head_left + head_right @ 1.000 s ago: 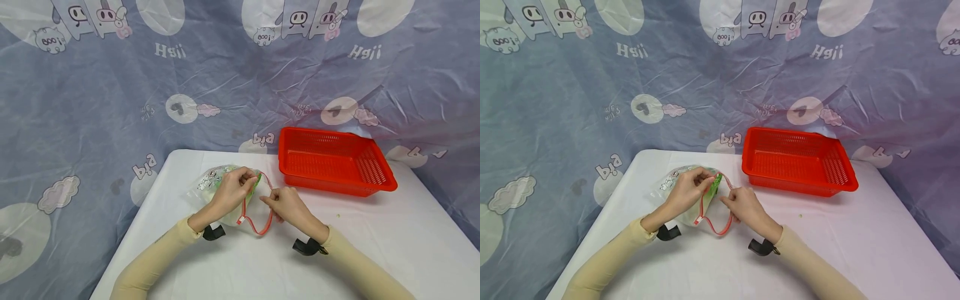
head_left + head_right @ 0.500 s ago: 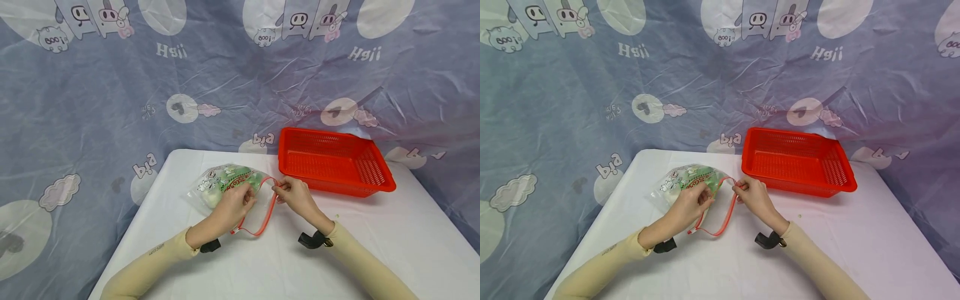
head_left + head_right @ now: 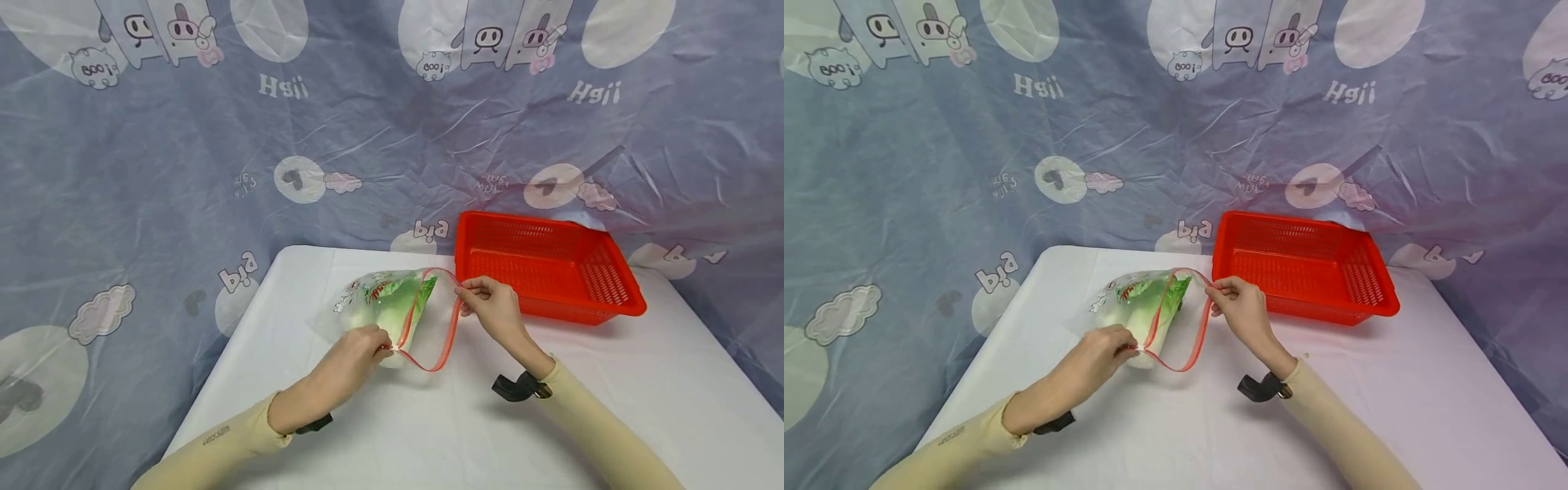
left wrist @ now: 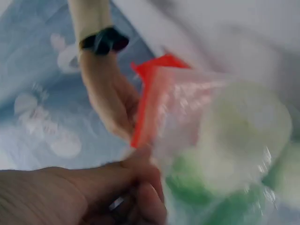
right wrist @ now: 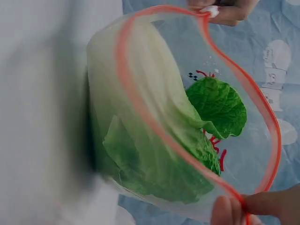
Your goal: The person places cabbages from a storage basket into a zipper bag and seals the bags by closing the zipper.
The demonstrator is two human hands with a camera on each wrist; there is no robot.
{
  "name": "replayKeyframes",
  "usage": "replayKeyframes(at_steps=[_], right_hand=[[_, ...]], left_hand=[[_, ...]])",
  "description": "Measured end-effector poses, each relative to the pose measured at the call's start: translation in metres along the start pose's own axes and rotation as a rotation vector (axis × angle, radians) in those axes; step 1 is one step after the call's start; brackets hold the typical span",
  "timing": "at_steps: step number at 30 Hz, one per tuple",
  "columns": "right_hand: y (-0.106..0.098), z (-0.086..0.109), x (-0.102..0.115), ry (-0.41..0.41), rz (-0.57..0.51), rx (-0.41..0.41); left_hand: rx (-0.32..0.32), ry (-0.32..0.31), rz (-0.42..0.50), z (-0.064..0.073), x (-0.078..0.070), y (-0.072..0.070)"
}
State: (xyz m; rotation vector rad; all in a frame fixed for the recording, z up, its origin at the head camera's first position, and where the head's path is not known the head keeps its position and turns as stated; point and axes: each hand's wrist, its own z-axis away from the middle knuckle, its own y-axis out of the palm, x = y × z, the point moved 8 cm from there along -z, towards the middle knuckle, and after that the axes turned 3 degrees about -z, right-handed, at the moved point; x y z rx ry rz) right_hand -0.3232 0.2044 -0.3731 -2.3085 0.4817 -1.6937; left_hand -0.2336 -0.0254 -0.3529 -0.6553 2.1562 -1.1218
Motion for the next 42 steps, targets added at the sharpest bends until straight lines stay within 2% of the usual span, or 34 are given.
replayKeyframes(at_steps=[2, 4, 7, 9, 12, 14, 16, 19, 20, 22, 25, 30, 34, 36, 42], right_hand=[[-0.012, -0.004, 0.009, -0.031, 0.006, -0.055], [-0.023, -0.008, 0.018, -0.061, -0.007, -0.096], [-0.036, -0.016, 0.033, -0.092, -0.061, -0.116], [-0.042, -0.021, 0.041, -0.104, -0.104, -0.112], [-0.047, -0.026, 0.050, -0.085, -0.163, -0.093], [-0.046, -0.028, 0.052, -0.059, -0.193, -0.067], [-0.042, -0.027, 0.053, -0.036, -0.212, -0.042], [-0.037, -0.025, 0.052, -0.019, -0.226, -0.018], [-0.036, -0.025, 0.052, -0.016, -0.230, -0.018], [-0.036, -0.024, 0.050, -0.010, -0.259, -0.024], [-0.038, -0.025, 0.049, -0.012, -0.287, -0.027], [-0.039, -0.027, 0.049, -0.043, -0.310, -0.022], [-0.040, -0.029, 0.047, -0.054, -0.324, -0.026], [-0.042, -0.031, 0.045, -0.048, -0.335, -0.043], [-0.049, -0.035, 0.038, -0.030, -0.369, -0.106]], left_hand=[[0.001, -0.040, 0.169, -0.009, 0.012, -0.016], [-0.014, -0.077, 0.275, -0.020, 0.025, -0.033], [-0.054, -0.132, 0.376, -0.035, 0.046, -0.056], [-0.087, -0.146, 0.421, -0.045, 0.060, -0.068], [-0.111, -0.150, 0.499, -0.058, 0.076, -0.077], [-0.077, -0.172, 0.545, -0.063, 0.084, -0.073], [-0.010, -0.194, 0.577, -0.063, 0.088, -0.063], [0.118, -0.212, 0.591, -0.056, 0.082, -0.044], [0.151, -0.201, 0.586, -0.053, 0.078, -0.038], [0.184, -0.168, 0.581, -0.049, 0.069, -0.031], [0.180, -0.146, 0.599, -0.048, 0.060, -0.028], [0.125, -0.203, 0.667, -0.048, 0.067, -0.027], [0.074, -0.226, 0.670, -0.049, 0.079, -0.029], [-0.013, -0.222, 0.648, -0.050, 0.086, -0.038], [-0.408, -0.210, 0.519, -0.055, 0.103, -0.088]])
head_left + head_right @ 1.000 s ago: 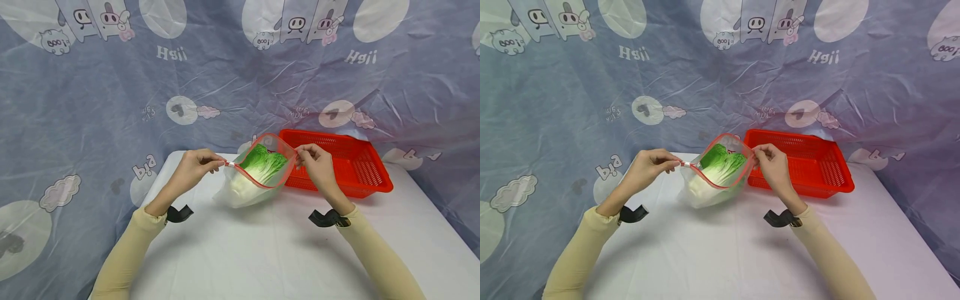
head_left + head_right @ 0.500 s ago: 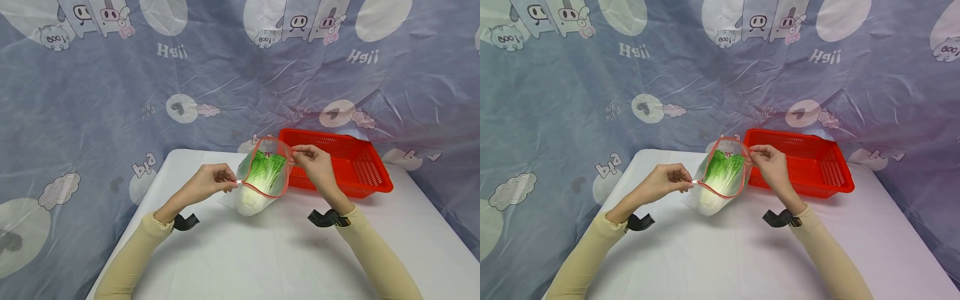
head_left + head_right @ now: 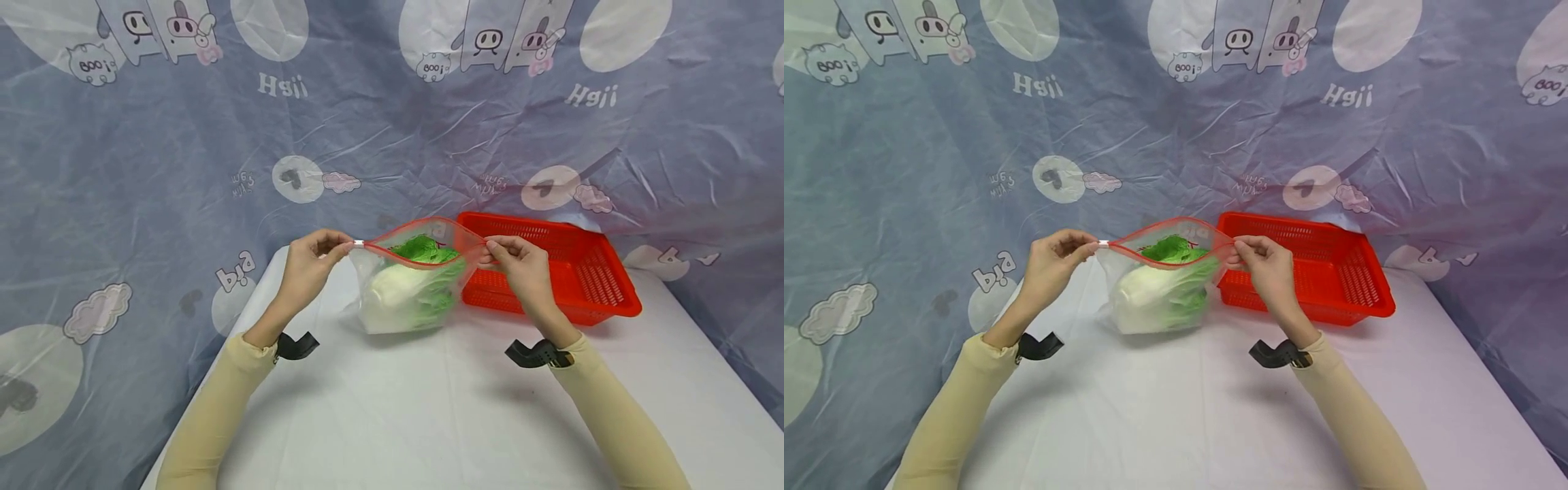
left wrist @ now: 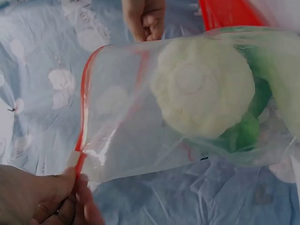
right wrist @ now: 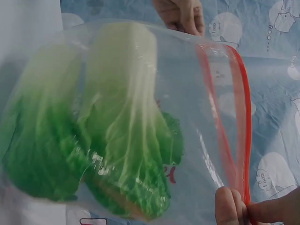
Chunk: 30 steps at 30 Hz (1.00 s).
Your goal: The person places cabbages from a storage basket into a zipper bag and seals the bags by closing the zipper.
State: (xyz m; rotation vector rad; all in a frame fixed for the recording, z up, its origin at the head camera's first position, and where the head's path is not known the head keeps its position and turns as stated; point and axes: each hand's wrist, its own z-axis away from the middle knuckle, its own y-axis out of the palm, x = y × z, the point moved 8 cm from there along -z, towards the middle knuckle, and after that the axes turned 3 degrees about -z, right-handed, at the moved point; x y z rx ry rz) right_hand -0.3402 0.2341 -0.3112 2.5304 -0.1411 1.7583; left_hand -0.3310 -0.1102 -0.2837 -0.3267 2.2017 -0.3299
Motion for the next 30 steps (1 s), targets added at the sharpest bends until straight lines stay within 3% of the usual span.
replayKeyframes(at_steps=[4, 10, 12, 15, 19, 22, 26, 30], right_hand=[[0.007, -0.001, -0.007, -0.011, -0.021, 0.036], [0.017, -0.003, -0.031, 0.017, -0.002, 0.074], [0.020, -0.003, -0.041, 0.037, 0.074, 0.085], [0.025, -0.003, -0.049, 0.016, 0.275, 0.093], [0.033, 0.000, -0.034, -0.146, 0.502, 0.005], [0.049, 0.007, -0.005, -0.335, 0.490, -0.021], [0.084, 0.023, 0.035, -0.590, 0.385, 0.123], [0.107, 0.036, 0.057, -0.732, 0.316, 0.244]], left_hand=[[-0.130, 0.033, -0.031, -0.011, -0.004, -0.016], [-0.191, 0.061, 0.019, -0.017, -0.006, -0.022], [-0.186, 0.084, 0.007, -0.017, -0.011, -0.020], [-0.146, 0.139, -0.045, -0.016, -0.023, -0.012], [-0.055, 0.214, -0.104, -0.010, -0.039, 0.007], [-0.001, 0.248, -0.103, -0.005, -0.048, 0.020], [0.046, 0.287, -0.083, 0.001, -0.059, 0.036], [0.083, 0.324, -0.083, 0.005, -0.067, 0.050]])
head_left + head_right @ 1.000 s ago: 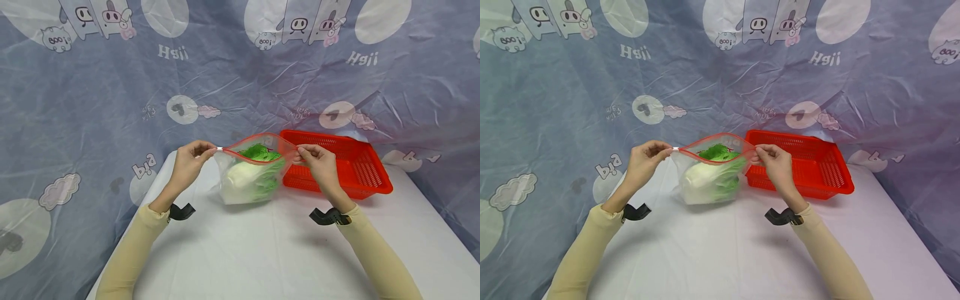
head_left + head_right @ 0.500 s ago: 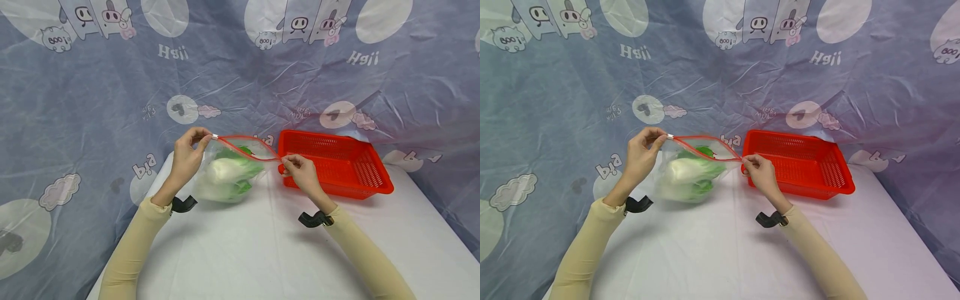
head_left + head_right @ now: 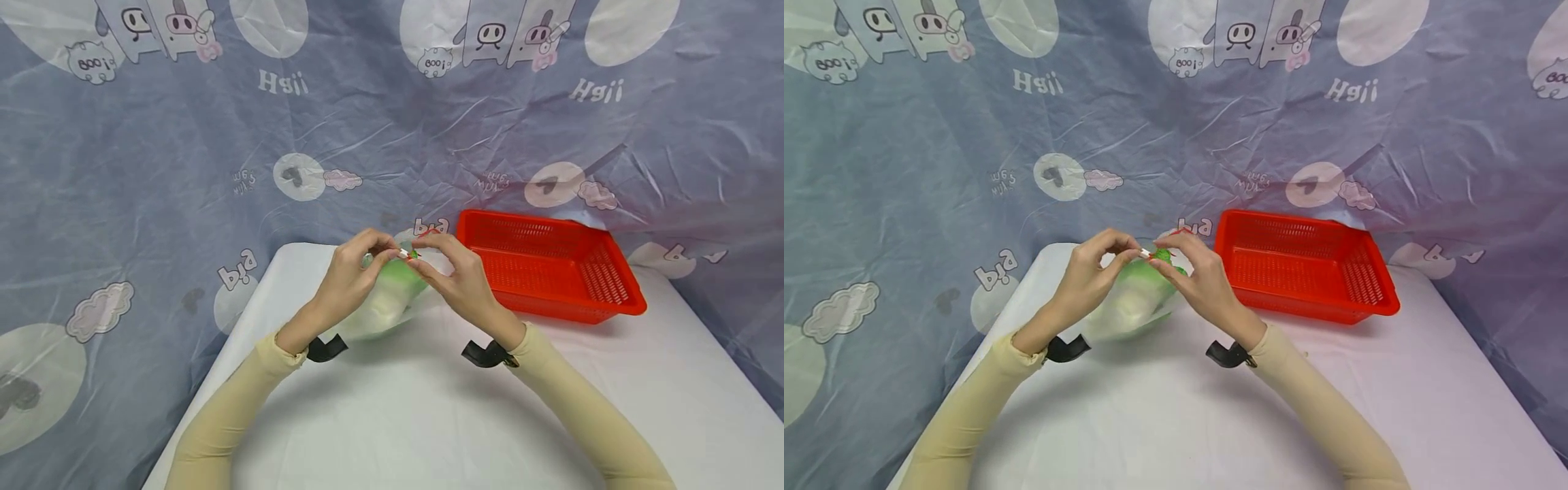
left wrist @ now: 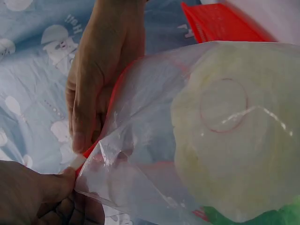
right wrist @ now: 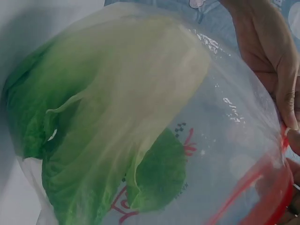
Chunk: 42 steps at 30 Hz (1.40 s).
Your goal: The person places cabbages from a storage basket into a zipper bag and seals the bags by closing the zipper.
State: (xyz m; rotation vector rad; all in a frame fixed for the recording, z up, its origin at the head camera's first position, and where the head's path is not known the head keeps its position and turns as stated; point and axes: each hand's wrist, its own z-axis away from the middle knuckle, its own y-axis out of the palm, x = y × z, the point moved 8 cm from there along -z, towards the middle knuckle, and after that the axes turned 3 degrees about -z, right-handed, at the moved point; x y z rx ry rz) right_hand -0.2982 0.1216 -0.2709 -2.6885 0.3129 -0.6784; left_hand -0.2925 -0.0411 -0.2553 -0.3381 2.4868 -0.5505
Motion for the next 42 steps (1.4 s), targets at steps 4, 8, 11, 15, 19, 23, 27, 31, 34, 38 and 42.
replayKeyframes(at_steps=[4, 8, 11, 15, 19, 23, 27, 31, 34, 38, 42], right_hand=[[0.004, -0.003, 0.008, -0.065, -0.027, -0.010], [0.009, -0.001, 0.012, -0.121, -0.031, 0.012], [0.014, -0.001, 0.016, -0.156, -0.010, 0.042], [0.011, 0.003, 0.016, -0.151, 0.045, 0.062], [0.002, 0.012, 0.007, -0.123, 0.101, 0.073], [-0.002, 0.019, 0.003, -0.105, 0.121, 0.102], [-0.003, 0.021, 0.000, -0.052, 0.094, 0.129], [-0.005, 0.022, -0.001, -0.027, 0.059, 0.131], [-0.005, 0.023, 0.002, -0.056, 0.040, 0.130], [-0.002, 0.026, 0.009, -0.132, 0.062, 0.157], [-0.007, 0.039, 0.001, -0.145, 0.119, 0.191]], left_hand=[[0.029, 0.000, 0.001, 0.003, -0.005, 0.007], [0.047, -0.013, 0.010, 0.007, -0.006, 0.009], [0.038, -0.005, 0.016, 0.009, -0.007, 0.005], [-0.061, 0.002, 0.030, 0.007, -0.004, -0.016], [-0.150, -0.044, 0.063, 0.006, 0.009, -0.033], [-0.138, -0.047, 0.079, 0.008, 0.015, -0.030], [-0.145, 0.002, 0.066, 0.009, 0.011, -0.026], [-0.134, 0.037, 0.034, 0.008, 0.004, -0.022], [-0.114, 0.060, 0.023, 0.008, 0.001, -0.021], [-0.130, 0.066, 0.042, 0.009, 0.005, -0.028], [-0.223, 0.007, 0.101, 0.012, 0.024, -0.049]])
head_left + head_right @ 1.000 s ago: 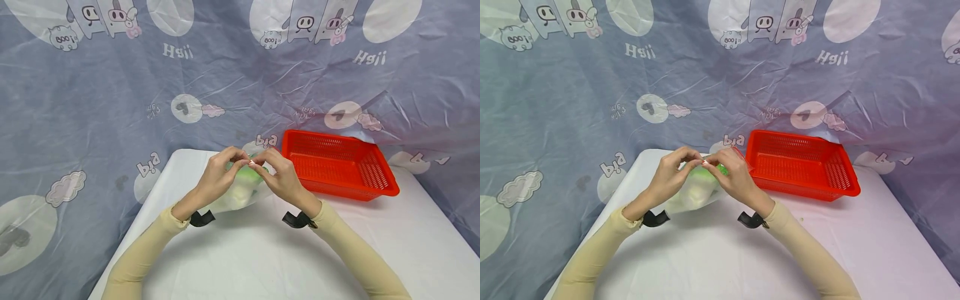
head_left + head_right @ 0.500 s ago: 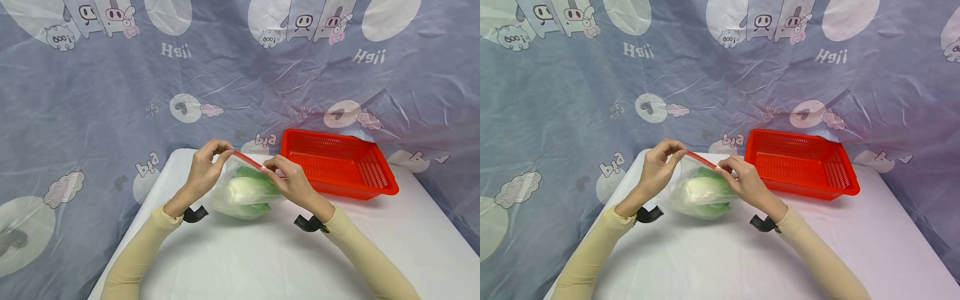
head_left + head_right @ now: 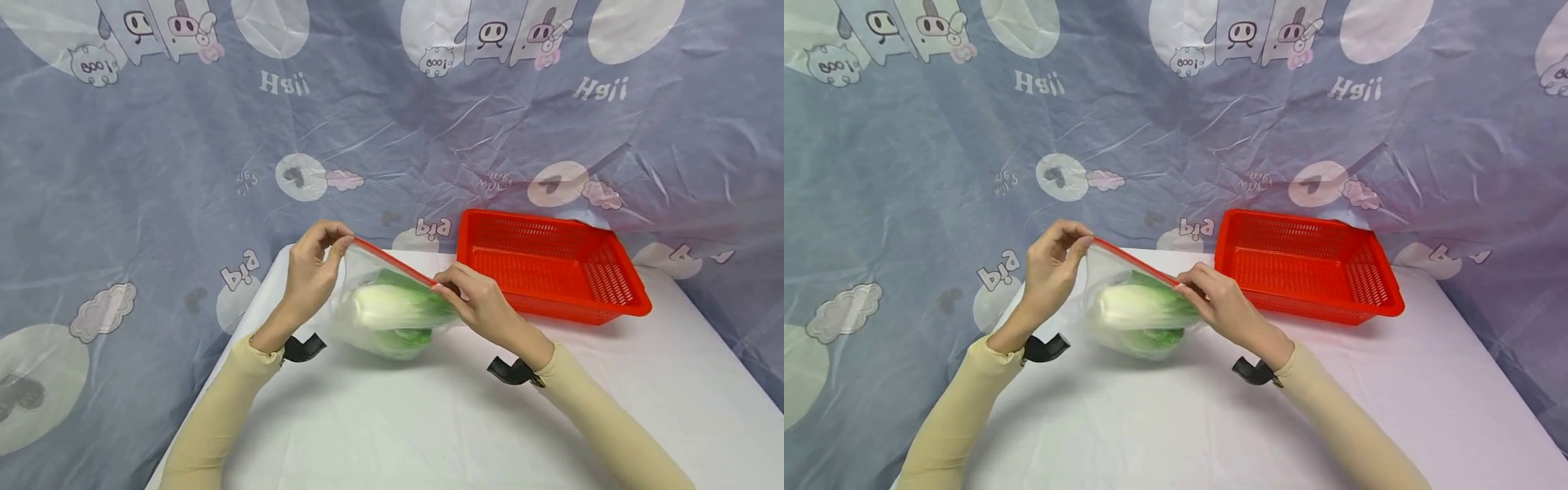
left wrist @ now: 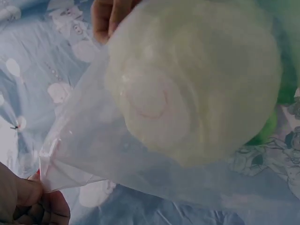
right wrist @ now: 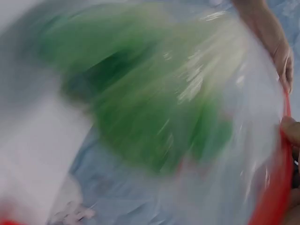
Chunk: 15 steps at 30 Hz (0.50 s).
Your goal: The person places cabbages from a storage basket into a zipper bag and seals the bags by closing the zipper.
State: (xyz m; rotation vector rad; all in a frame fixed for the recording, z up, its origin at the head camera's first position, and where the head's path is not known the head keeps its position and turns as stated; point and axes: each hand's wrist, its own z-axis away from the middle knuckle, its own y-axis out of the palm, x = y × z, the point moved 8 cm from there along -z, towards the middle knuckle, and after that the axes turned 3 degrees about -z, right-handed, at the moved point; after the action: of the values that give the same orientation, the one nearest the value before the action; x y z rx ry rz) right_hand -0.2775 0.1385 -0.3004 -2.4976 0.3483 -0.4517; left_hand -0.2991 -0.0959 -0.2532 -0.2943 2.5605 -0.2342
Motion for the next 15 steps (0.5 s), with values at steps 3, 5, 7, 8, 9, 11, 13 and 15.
replayKeyframes(at_steps=[3, 5, 7, 8, 9, 11, 13, 15], right_hand=[[-0.002, 0.019, -0.016, 0.058, 0.019, 0.029], [-0.004, 0.031, -0.027, 0.113, 0.020, 0.041], [-0.007, 0.043, -0.036, 0.158, 0.024, 0.048], [-0.009, 0.048, -0.039, 0.181, 0.026, 0.049], [-0.010, 0.053, -0.042, 0.199, 0.025, 0.046], [-0.014, 0.059, -0.044, 0.235, 0.006, 0.041], [-0.017, 0.063, -0.045, 0.268, -0.019, 0.037], [-0.018, 0.064, -0.048, 0.315, -0.067, 0.029]], left_hand=[[-0.067, -0.067, 0.006, -0.002, 0.018, -0.018], [-0.098, -0.104, -0.013, -0.003, 0.027, -0.027], [-0.118, -0.129, -0.022, -0.003, 0.030, -0.034], [-0.121, -0.138, -0.025, -0.002, 0.030, -0.036], [-0.117, -0.147, -0.024, -0.002, 0.028, -0.036], [-0.095, -0.156, -0.022, -0.001, 0.024, -0.035], [-0.072, -0.169, -0.027, 0.000, 0.023, -0.033], [-0.062, -0.191, -0.031, -0.001, 0.023, -0.032]])
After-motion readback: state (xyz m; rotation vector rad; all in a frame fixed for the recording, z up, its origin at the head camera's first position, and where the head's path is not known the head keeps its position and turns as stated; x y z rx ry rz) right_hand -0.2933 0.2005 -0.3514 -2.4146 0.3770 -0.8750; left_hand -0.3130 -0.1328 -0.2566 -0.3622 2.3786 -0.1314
